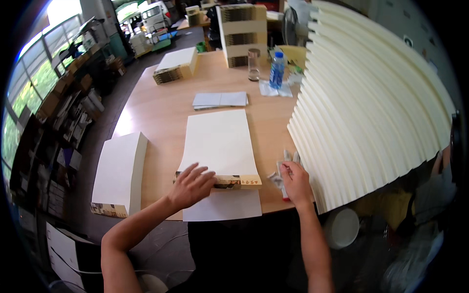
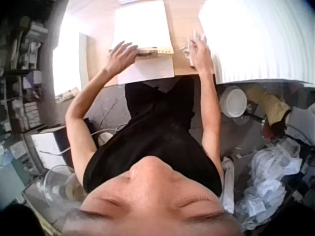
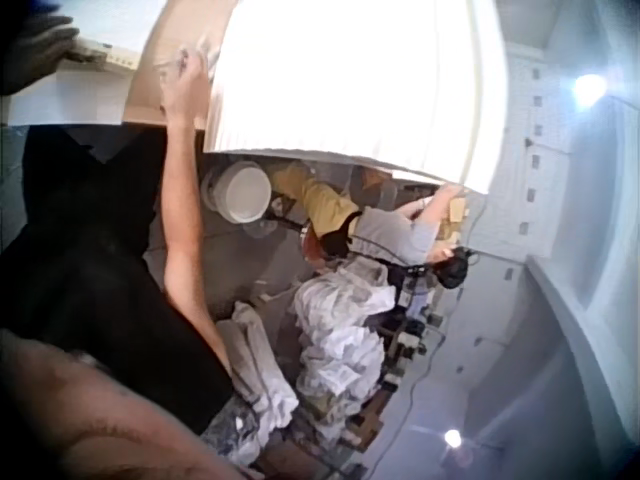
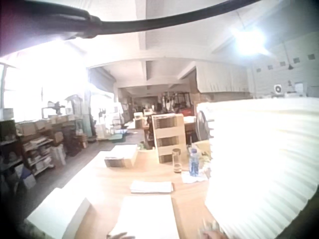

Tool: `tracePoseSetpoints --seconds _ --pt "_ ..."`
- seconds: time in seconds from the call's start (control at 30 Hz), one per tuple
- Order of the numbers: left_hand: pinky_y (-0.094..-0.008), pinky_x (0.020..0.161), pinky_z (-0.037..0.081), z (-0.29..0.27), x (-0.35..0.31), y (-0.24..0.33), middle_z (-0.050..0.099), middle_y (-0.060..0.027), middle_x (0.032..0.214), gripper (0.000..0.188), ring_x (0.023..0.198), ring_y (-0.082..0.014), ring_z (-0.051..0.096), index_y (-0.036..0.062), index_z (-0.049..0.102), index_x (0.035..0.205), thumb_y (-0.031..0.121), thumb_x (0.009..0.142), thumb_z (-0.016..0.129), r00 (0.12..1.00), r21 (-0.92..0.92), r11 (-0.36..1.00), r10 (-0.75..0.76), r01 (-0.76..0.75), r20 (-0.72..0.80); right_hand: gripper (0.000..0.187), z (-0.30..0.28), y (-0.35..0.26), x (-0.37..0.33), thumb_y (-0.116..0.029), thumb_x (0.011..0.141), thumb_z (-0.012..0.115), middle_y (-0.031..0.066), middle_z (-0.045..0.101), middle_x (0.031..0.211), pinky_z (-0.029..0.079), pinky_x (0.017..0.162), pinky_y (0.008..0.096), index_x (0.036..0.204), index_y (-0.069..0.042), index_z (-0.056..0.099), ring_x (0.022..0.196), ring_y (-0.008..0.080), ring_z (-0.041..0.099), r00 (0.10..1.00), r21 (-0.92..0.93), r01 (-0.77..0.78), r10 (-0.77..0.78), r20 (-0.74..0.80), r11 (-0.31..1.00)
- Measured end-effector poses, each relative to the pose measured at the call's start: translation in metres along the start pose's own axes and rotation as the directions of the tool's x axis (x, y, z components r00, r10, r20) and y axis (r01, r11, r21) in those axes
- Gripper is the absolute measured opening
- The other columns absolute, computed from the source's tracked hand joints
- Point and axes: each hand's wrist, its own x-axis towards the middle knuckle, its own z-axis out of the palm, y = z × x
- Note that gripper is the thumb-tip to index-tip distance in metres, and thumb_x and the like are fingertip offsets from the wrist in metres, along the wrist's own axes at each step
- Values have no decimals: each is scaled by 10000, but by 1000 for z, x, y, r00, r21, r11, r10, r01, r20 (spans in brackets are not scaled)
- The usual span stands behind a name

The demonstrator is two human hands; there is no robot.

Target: The person dips a brush into a bucket of glue and applies it to the edges of a stack of paper, then moves sheets of paper onto a table and aligns them.

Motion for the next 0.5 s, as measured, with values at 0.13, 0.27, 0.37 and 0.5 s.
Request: tracePoseSetpoints --seconds 0.13,0.27,0.37,0.5 --pt "-600 1256 273 -25 34 -26 729 -23 1171 142 1328 -251 589 113 706 1020 167 892 732 972 45 972 -234 232 33 470 37 -14 54 -476 1073 575 159 733 1060 606 748 419 1190 -37 694 887 245 728 782 200 -566 444 437 800" --pt "-624 1295 177 -83 29 -62 755 16 1169 76 1394 -222 549 122 735 965 125 933 666 971 121 964 -229 236 -72 543 108 -38 69 -476 1060 586 169 723 1163 604 884 472 1359 -22 598 1001 296 733 600 491 -785 266 755 378" --pt "-636 1293 222 -112 -22 -65 743 72 1213 72 1399 -191 541 186 743 966 187 897 721 966 305 930 -138 203 -221 464 173 -34 73 -316 1076 562 172 698 1276 596 961 477 1400 15 554 1101 334 712 661 581 -742 218 718 336" --pt "-619 1307 236 -122 -175 -40 651 132 1379 274 1398 -144 525 315 680 1189 301 926 754 857 399 778 -334 486 -391 407 245 -138 20 -82 1065 556 180 657 1304 612 966 412 1438 52 463 1103 295 704 680 676 -731 14 733 92"
